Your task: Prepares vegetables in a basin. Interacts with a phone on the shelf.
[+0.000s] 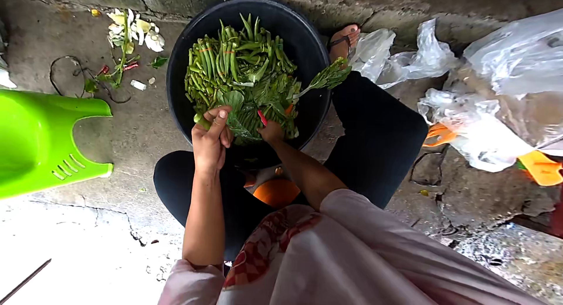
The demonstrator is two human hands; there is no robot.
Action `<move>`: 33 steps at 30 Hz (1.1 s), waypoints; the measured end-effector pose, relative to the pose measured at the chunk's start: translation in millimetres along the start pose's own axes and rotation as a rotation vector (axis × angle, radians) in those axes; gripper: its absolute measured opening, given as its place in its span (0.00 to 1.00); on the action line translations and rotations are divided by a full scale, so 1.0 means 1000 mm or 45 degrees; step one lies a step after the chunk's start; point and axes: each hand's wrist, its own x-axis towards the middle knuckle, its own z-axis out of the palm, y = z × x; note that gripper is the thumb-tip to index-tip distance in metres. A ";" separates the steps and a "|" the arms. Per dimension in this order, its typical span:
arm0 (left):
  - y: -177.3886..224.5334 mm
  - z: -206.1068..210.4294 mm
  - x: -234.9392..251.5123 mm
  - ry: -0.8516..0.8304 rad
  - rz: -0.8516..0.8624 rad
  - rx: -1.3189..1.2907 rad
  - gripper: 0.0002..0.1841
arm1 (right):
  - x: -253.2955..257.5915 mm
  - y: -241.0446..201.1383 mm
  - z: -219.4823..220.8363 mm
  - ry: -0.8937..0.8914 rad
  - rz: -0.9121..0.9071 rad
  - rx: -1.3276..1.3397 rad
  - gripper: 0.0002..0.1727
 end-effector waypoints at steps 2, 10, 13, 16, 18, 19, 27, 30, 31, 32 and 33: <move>0.000 0.001 -0.001 -0.039 -0.031 0.088 0.10 | -0.002 0.007 -0.004 0.004 -0.045 0.025 0.27; -0.035 0.011 0.003 -0.535 0.347 1.611 0.20 | -0.106 0.013 -0.067 0.100 -0.550 0.433 0.17; -0.041 0.021 0.003 -0.625 0.449 1.747 0.31 | -0.139 0.017 -0.093 -0.008 -0.800 0.540 0.11; -0.038 0.027 0.000 -0.610 0.488 1.659 0.21 | -0.157 0.023 -0.109 0.015 -0.966 0.685 0.10; -0.034 0.028 -0.002 -0.574 0.494 1.444 0.15 | -0.161 0.032 -0.118 0.162 -1.121 0.567 0.20; -0.030 0.029 -0.005 -0.554 0.461 1.322 0.14 | -0.161 0.038 -0.122 0.271 -1.199 0.437 0.25; -0.022 0.025 -0.015 -0.474 0.433 1.063 0.13 | -0.185 0.066 -0.130 0.648 -1.374 0.006 0.31; -0.023 0.024 -0.013 -0.484 0.432 1.057 0.12 | -0.184 0.065 -0.130 0.663 -1.379 -0.015 0.32; -0.024 0.024 -0.013 -0.488 0.439 1.057 0.12 | -0.183 0.065 -0.130 0.672 -1.387 -0.021 0.32; -0.023 0.023 -0.014 -0.490 0.449 1.058 0.12 | -0.183 0.064 -0.130 0.677 -1.391 -0.027 0.32; -0.023 0.023 -0.014 -0.491 0.458 1.060 0.12 | -0.183 0.063 -0.131 0.685 -1.395 -0.033 0.32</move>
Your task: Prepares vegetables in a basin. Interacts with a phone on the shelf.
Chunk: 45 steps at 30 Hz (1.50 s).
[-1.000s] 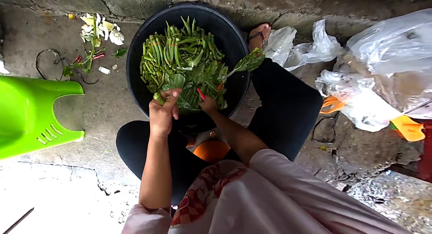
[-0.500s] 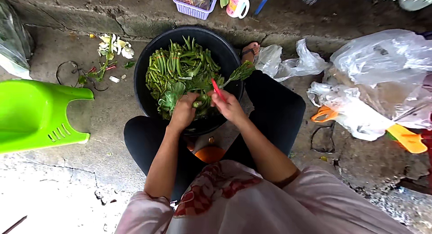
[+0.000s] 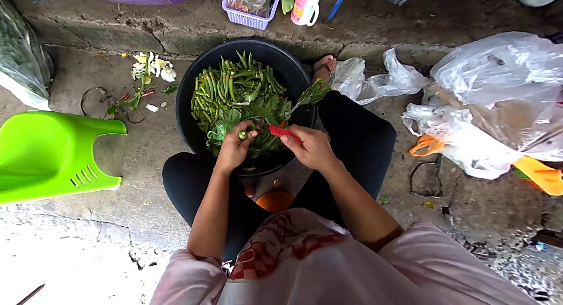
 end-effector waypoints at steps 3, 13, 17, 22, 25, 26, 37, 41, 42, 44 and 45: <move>-0.001 0.000 0.000 0.002 0.032 0.009 0.13 | 0.002 -0.002 -0.001 -0.012 -0.011 -0.018 0.32; -0.007 0.001 0.000 -0.070 -0.073 -0.071 0.14 | 0.011 0.036 0.024 -0.074 0.043 0.109 0.33; -0.002 -0.004 0.000 -0.067 -0.082 -0.335 0.15 | 0.008 0.078 0.042 -0.163 0.360 0.306 0.31; -0.003 -0.010 0.002 0.108 -0.145 -0.915 0.08 | 0.015 0.092 0.058 -0.155 0.821 0.513 0.32; -0.004 -0.018 0.006 0.165 -0.149 -1.324 0.10 | 0.030 0.095 0.076 -0.145 0.979 0.576 0.31; -0.005 -0.021 0.007 0.160 -0.143 -1.405 0.12 | 0.035 0.096 0.087 -0.137 1.010 0.597 0.31; -0.015 -0.023 0.006 0.147 -0.267 -1.449 0.07 | 0.079 0.084 0.216 -0.570 1.392 0.251 0.28; -0.020 -0.025 0.006 0.179 -0.340 -1.429 0.08 | 0.088 0.079 0.235 -0.458 1.373 0.137 0.30; -0.020 -0.025 0.006 0.195 -0.371 -1.420 0.08 | 0.087 0.081 0.238 -0.451 1.343 0.122 0.28; -0.021 -0.026 0.006 0.236 -0.433 -1.392 0.06 | 0.085 0.087 0.239 -0.452 1.291 0.114 0.23; -0.021 -0.026 0.007 0.262 -0.466 -1.381 0.05 | 0.084 0.089 0.237 -0.454 1.274 0.128 0.22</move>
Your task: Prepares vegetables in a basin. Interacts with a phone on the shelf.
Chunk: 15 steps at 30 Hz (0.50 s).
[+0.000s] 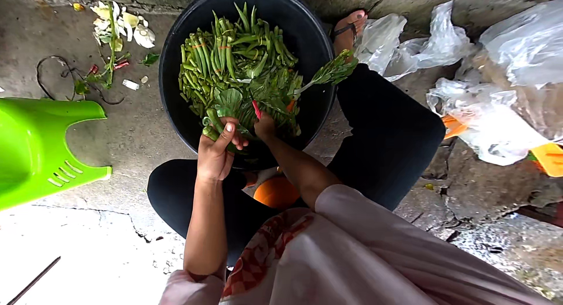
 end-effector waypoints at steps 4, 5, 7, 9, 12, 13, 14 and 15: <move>-0.001 0.006 -0.002 0.169 -0.050 0.059 0.08 | -0.003 0.011 -0.005 -0.004 -0.086 0.033 0.26; -0.001 0.009 -0.002 0.206 -0.062 0.089 0.08 | -0.005 0.011 -0.005 -0.005 -0.112 0.052 0.27; 0.002 0.019 0.000 0.261 -0.087 0.145 0.09 | -0.007 0.004 -0.005 -0.033 -0.108 0.059 0.26; 0.007 0.030 0.002 0.297 -0.116 0.194 0.08 | -0.009 -0.006 -0.010 -0.088 -0.074 0.055 0.26; 0.009 0.037 0.005 0.327 -0.127 0.205 0.09 | -0.013 -0.011 -0.019 -0.109 -0.098 0.109 0.25; 0.008 0.037 0.005 0.330 -0.130 0.195 0.08 | -0.014 -0.009 -0.023 -0.107 -0.112 0.138 0.25; 0.007 0.038 0.005 0.332 -0.138 0.187 0.08 | -0.018 -0.007 -0.028 -0.105 -0.123 0.157 0.25; 0.007 0.038 0.004 0.333 -0.150 0.178 0.08 | -0.024 -0.003 -0.036 -0.098 -0.131 0.163 0.25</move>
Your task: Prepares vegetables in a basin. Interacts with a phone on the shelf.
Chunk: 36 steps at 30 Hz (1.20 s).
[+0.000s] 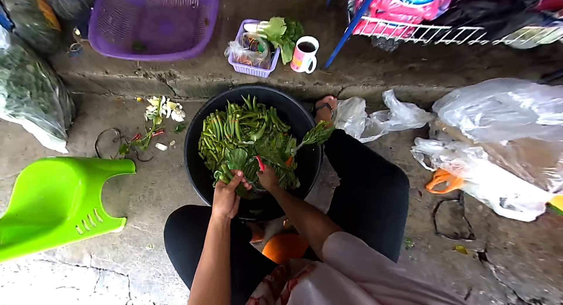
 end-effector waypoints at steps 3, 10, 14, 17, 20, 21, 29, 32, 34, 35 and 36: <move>-0.001 0.005 -0.001 -0.042 -0.034 0.009 0.08 | -0.035 0.000 -0.031 0.067 0.012 0.051 0.24; -0.009 0.023 -0.007 -0.178 -0.258 0.403 0.07 | -0.137 -0.024 -0.091 0.350 -0.117 1.072 0.08; -0.014 0.029 -0.007 -0.118 -0.069 0.343 0.11 | -0.165 -0.042 -0.101 0.115 -0.228 1.444 0.05; -0.018 0.028 -0.006 -0.168 0.219 0.083 0.13 | -0.172 -0.045 -0.090 0.016 -0.245 1.457 0.05; -0.017 0.026 -0.007 -0.144 0.321 -0.076 0.12 | -0.177 -0.044 -0.076 -0.040 -0.251 1.379 0.05; -0.015 0.026 -0.009 -0.136 0.337 -0.074 0.12 | -0.179 -0.042 -0.075 -0.038 -0.287 1.288 0.09; -0.017 -0.002 -0.009 -0.111 0.806 0.739 0.11 | -0.182 -0.010 -0.125 0.345 -0.956 0.346 0.22; -0.025 -0.010 -0.005 -0.120 1.040 0.946 0.10 | -0.177 0.003 -0.138 0.440 -1.200 -0.002 0.24; -0.026 -0.009 -0.004 -0.115 1.107 0.987 0.09 | -0.182 0.003 -0.141 0.495 -1.218 -0.137 0.26; -0.026 -0.009 -0.004 -0.110 1.122 0.993 0.09 | -0.184 0.002 -0.141 0.514 -1.223 -0.178 0.26; -0.026 -0.008 -0.004 -0.103 1.135 0.996 0.09 | -0.185 0.001 -0.141 0.529 -1.227 -0.210 0.26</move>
